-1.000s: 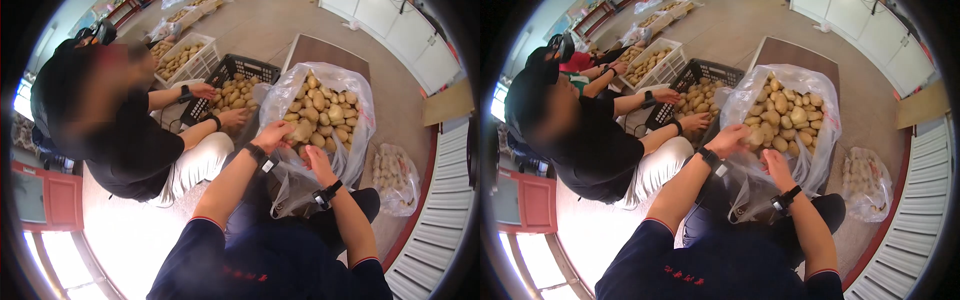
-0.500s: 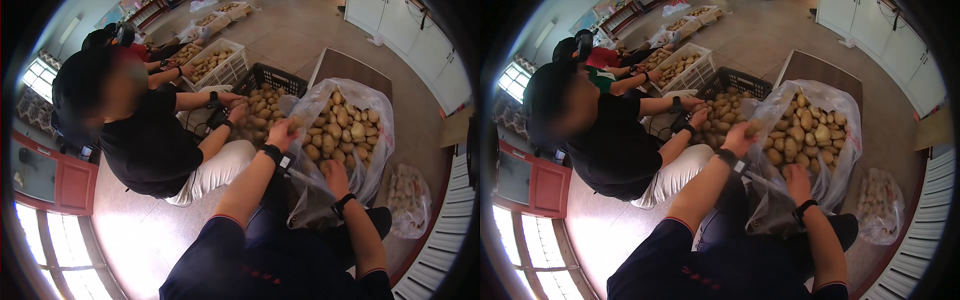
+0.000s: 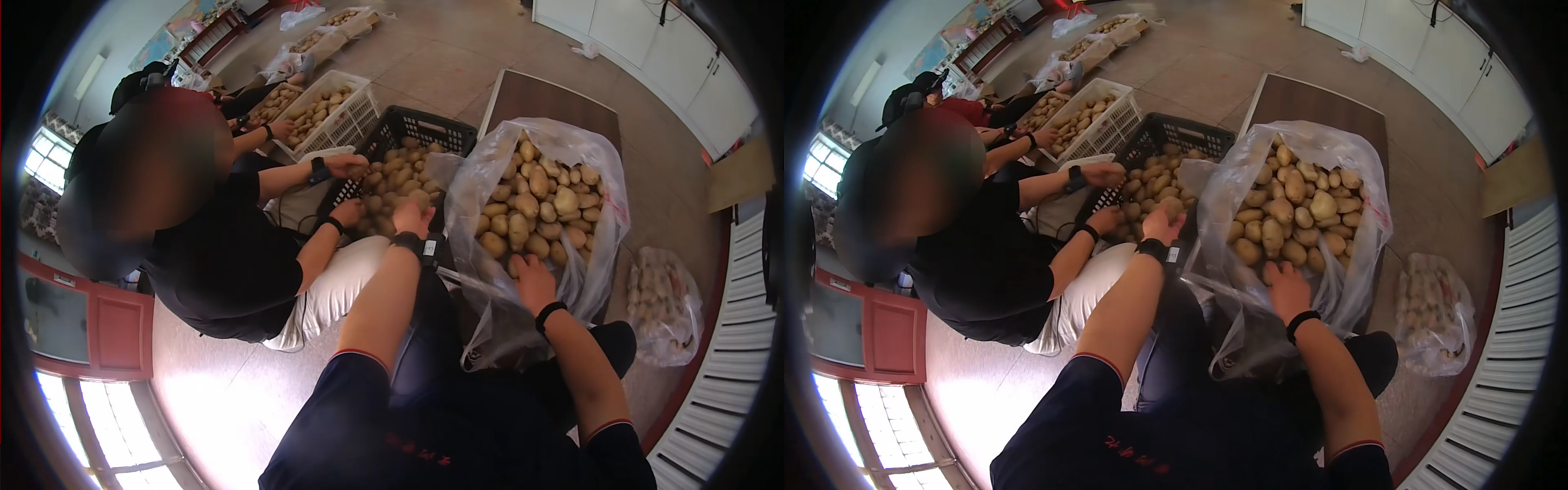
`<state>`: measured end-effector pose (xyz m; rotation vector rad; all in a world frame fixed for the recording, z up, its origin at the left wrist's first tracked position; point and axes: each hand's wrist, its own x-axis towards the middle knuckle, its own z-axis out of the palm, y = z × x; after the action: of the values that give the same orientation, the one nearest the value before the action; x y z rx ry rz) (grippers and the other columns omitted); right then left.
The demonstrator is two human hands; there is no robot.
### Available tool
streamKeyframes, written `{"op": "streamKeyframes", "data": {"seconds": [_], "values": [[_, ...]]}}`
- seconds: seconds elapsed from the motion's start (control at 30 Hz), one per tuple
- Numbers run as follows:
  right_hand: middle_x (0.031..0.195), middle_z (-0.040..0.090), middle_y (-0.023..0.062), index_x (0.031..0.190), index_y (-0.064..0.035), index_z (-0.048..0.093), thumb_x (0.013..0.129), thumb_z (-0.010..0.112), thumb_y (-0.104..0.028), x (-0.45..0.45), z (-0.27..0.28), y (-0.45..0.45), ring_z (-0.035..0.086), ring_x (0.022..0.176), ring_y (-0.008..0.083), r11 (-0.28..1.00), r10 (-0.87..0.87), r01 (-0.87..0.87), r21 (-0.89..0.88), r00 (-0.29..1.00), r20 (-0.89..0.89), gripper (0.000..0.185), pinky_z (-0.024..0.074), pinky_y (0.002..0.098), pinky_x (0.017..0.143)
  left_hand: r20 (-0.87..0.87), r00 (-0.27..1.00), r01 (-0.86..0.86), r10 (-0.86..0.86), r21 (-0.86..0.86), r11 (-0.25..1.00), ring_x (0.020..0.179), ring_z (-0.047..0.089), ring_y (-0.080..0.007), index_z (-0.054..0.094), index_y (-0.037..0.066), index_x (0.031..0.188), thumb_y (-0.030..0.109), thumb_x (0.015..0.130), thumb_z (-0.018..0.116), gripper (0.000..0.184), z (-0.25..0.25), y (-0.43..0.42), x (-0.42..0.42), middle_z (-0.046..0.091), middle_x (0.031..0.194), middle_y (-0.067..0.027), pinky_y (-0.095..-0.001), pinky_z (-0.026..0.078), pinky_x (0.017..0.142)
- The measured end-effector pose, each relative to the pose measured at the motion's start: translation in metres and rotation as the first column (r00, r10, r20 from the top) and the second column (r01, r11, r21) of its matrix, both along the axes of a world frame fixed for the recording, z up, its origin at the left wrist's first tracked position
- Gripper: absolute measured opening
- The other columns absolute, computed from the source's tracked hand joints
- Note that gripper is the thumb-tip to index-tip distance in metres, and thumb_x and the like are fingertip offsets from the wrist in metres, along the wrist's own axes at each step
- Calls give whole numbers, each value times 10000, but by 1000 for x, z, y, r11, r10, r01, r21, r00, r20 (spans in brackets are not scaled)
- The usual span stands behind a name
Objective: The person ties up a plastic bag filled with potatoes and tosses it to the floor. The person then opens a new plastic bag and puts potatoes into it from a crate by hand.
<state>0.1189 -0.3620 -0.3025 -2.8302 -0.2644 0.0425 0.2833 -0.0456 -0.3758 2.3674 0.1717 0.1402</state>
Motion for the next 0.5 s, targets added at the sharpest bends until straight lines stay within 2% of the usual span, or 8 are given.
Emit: {"op": "streamKeyframes", "data": {"seconds": [0.03, 0.1, 0.13, 0.2, 0.27, 0.43, 0.47, 0.5], "values": [[1123, 570, 111, 1196, -160, 564, 780, 629, -113, 1, 0, 0, 585, 1011, 339, 1000, -6, 6, -2, 1000, -2, 424, 524, 452, 801, -87, 996, 51, -24, 324, 945, 843, 646, -300, 625, 33, 1058, 207, 868, 658, 260, 39, -6, -12, 663, 962, -140, -400, 560, 711], [1166, 553, 107, 1224, -155, 533, 761, 665, -103, 1, -2, 2, 591, 1011, 338, 999, -19, 16, -42, 996, -87, 484, 519, 447, 823, -115, 993, 70, -29, 368, 927, 897, 651, -346, 615, 36, 1105, 317, 865, 667, 373, 49, -7, -16, 675, 994, -170, -428, 552, 749], [1166, 553, 107, 1224, -155, 533, 761, 665, -103, 0, -6, 2, 591, 1011, 338, 999, -26, 22, -44, 996, -89, 484, 519, 447, 823, -99, 995, 45, -17, 287, 957, 924, 654, -369, 609, 37, 1128, 372, 864, 671, 431, 54, -7, -18, 680, 1010, -185, -442, 548, 769], [1134, 563, 143, 1190, -131, 543, 753, 646, -99, -1, -11, 2, 606, 975, 358, 999, -38, 36, -23, 997, -66, 450, 526, 470, 794, 37, 999, -3, 10, -166, 986, 902, 669, -372, 643, 44, 1072, 470, 802, 708, 508, 38, -1, -16, 700, 897, -187, -437, 528, 798], [1138, 559, 154, 1200, -128, 536, 751, 644, -96, -4, -8, 0, 607, 975, 363, 999, -45, 46, 9, 995, -84, 463, 523, 472, 805, -84, 996, 13, 25, 421, 907, 915, 668, -367, 649, 53, 1059, 497, 811, 691, 510, 31, 0, -9, 700, 924, -183, -452, 523, 806], [1183, 538, 198, 1252, -125, 500, 761, 640, -128, -9, -9, -11, 595, 1012, 400, 984, -117, 137, 114, 978, -172, 510, 502, 472, 870, -200, 979, 58, 28, 411, 910, 908, 681, -334, 641, 23, 1019, 433, 832, 688, 453, 54, -16, -11, 701, 915, -179, -415, 530, 791], [1183, 538, 198, 1252, -125, 500, 761, 640, -128, -11, -7, -14, 595, 1012, 400, 982, -134, 155, 108, 975, -177, 510, 502, 472, 870, -228, 949, -254, 219, -137, 957, 888, 666, -333, 614, 6, 1040, 353, 852, 673, 399, 57, -24, -8, 666, 937, -177, -413, 545, 759], [1190, 534, 204, 1252, -115, 497, 764, 641, -145, -12, -5, -15, 589, 1018, 410, 962, -185, 218, 162, 962, -200, 510, 498, 475, 870, -361, 864, -503, 350, -608, 614, 868, 651, -331, 587, -11, 1062, 273, 873, 659, 349, 62, -31, -5, 631, 959, -176, -412, 559, 727]]}}
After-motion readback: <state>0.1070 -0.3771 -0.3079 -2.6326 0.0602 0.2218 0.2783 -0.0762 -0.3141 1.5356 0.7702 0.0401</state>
